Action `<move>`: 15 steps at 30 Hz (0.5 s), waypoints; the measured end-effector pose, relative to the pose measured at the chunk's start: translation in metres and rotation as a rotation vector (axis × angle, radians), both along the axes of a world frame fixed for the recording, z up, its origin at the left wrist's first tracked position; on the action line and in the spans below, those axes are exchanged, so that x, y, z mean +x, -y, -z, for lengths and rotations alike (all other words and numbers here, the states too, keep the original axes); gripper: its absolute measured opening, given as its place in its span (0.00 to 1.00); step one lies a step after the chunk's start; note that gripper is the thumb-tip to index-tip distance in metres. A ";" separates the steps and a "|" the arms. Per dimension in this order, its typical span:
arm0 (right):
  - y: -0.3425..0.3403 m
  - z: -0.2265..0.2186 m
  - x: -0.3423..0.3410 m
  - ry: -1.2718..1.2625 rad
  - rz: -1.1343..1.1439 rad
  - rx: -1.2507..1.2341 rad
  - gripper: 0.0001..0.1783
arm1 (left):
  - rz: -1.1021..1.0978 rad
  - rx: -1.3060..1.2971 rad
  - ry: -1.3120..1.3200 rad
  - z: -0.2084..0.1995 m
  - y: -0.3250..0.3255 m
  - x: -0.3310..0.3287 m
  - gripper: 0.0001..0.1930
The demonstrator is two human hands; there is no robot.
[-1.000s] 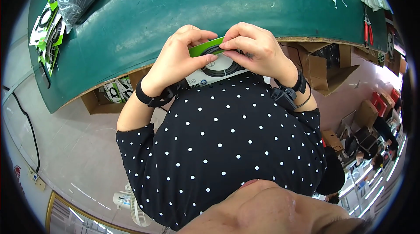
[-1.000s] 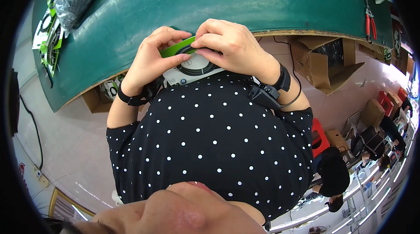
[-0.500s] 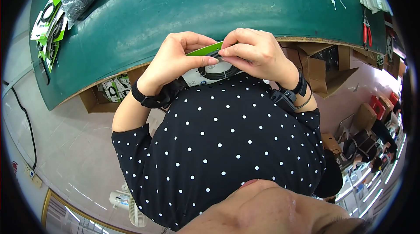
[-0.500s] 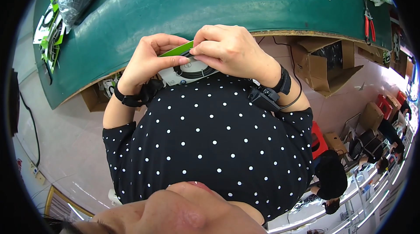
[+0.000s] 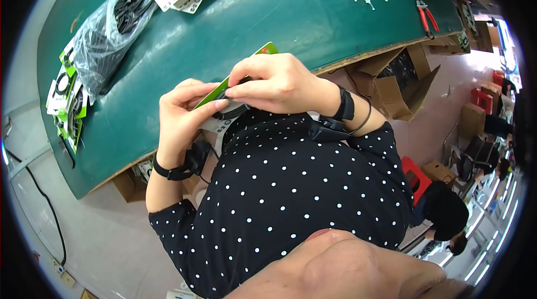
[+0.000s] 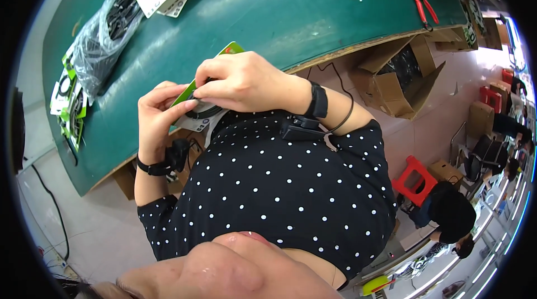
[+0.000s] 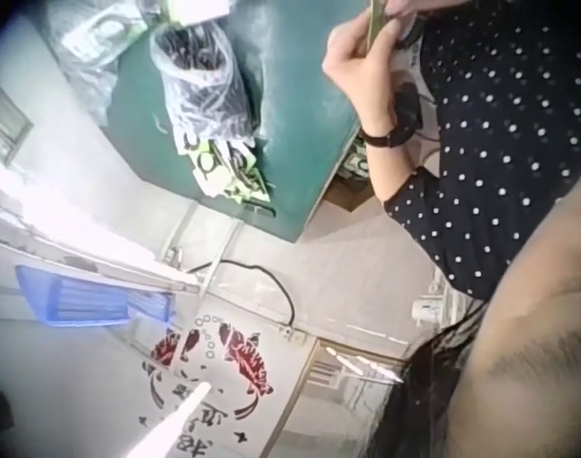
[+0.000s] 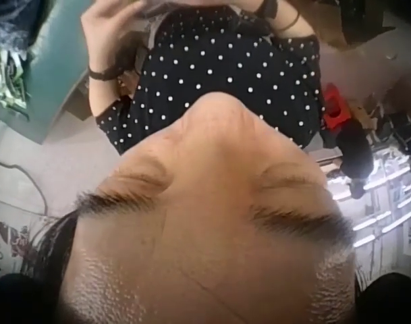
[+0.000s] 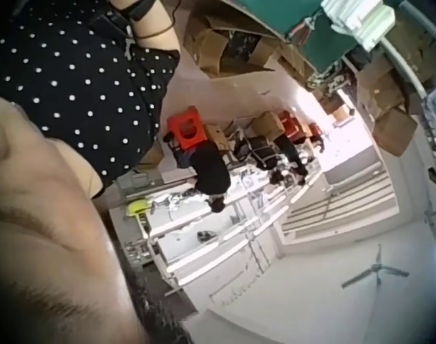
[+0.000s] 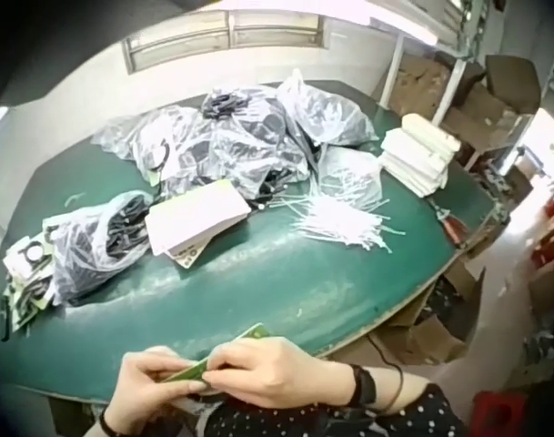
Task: The person places a cable onto a cardboard backing, threads a zip tie through the holes to secure it, and pulls the tie tight. After turning the package over to check the back, they set it aside and pick up another cable to repeat the process.
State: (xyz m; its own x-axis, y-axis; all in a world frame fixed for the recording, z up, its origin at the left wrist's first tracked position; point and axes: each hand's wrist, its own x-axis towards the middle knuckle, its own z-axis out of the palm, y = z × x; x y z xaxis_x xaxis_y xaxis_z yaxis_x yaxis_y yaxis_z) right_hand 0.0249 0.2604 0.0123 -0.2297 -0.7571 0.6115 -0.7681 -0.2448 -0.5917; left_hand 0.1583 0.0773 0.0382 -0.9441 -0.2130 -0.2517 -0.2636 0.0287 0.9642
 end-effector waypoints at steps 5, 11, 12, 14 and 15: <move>-0.002 -0.007 -0.011 0.033 -0.076 -0.038 0.09 | -0.032 0.021 -0.004 -0.003 0.005 0.000 0.14; -0.022 -0.004 -0.088 -0.095 0.223 -0.037 0.09 | -0.063 0.033 -0.003 -0.001 0.003 0.000 0.14; -0.028 0.006 -0.110 -0.195 0.422 0.099 0.08 | -0.065 0.029 0.004 0.000 0.003 0.001 0.14; -0.046 0.031 -0.153 -0.435 0.757 0.389 0.08 | -0.058 0.024 0.015 0.000 0.003 -0.001 0.14; -0.054 0.041 -0.169 -0.574 0.884 0.540 0.08 | -0.058 0.022 0.011 0.001 0.003 -0.002 0.14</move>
